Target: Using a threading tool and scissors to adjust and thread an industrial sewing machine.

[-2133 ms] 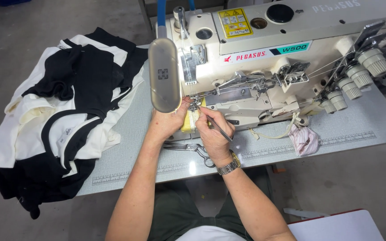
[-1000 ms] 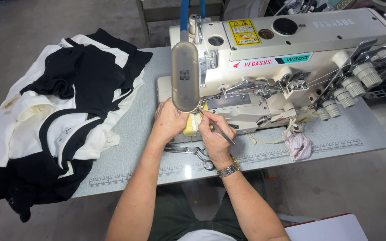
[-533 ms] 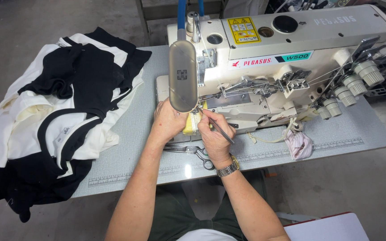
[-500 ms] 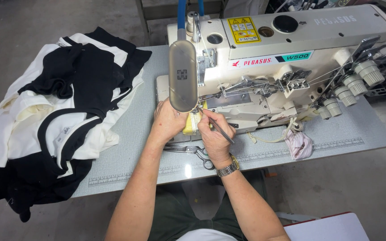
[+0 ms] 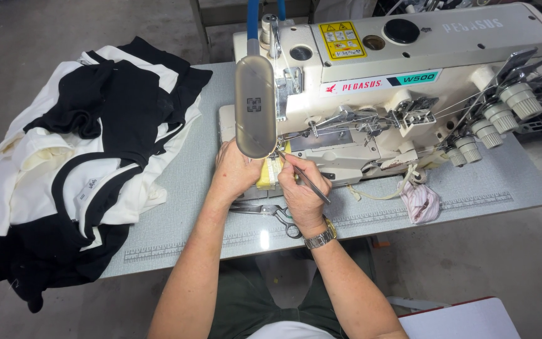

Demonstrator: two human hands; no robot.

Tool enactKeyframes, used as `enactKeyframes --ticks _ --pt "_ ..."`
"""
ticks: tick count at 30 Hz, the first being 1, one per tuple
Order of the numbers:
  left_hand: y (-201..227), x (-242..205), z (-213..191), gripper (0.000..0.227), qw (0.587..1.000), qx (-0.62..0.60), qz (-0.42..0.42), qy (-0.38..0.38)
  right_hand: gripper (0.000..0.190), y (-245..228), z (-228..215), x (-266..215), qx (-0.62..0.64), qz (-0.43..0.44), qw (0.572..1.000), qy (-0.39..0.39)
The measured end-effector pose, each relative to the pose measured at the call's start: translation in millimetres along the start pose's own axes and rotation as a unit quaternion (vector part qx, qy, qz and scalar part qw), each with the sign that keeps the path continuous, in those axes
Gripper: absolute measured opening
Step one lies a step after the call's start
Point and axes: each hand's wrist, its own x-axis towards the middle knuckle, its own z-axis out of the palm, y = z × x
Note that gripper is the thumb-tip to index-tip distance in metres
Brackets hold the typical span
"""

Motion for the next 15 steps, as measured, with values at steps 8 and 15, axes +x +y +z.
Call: enactKeyframes --ticks 8,15 --pt "6.4 -0.5 -3.4 0.018 1.000 0.002 -0.001 -0.005 0.017 -0.9 2.2 1.2 0.005 -0.001 1.000 0.000" --pt "9.1 -0.6 -1.7 0.018 1.000 -0.004 -0.001 -0.001 0.017 -2.1 3.1 1.6 0.001 0.002 1.000 0.006"
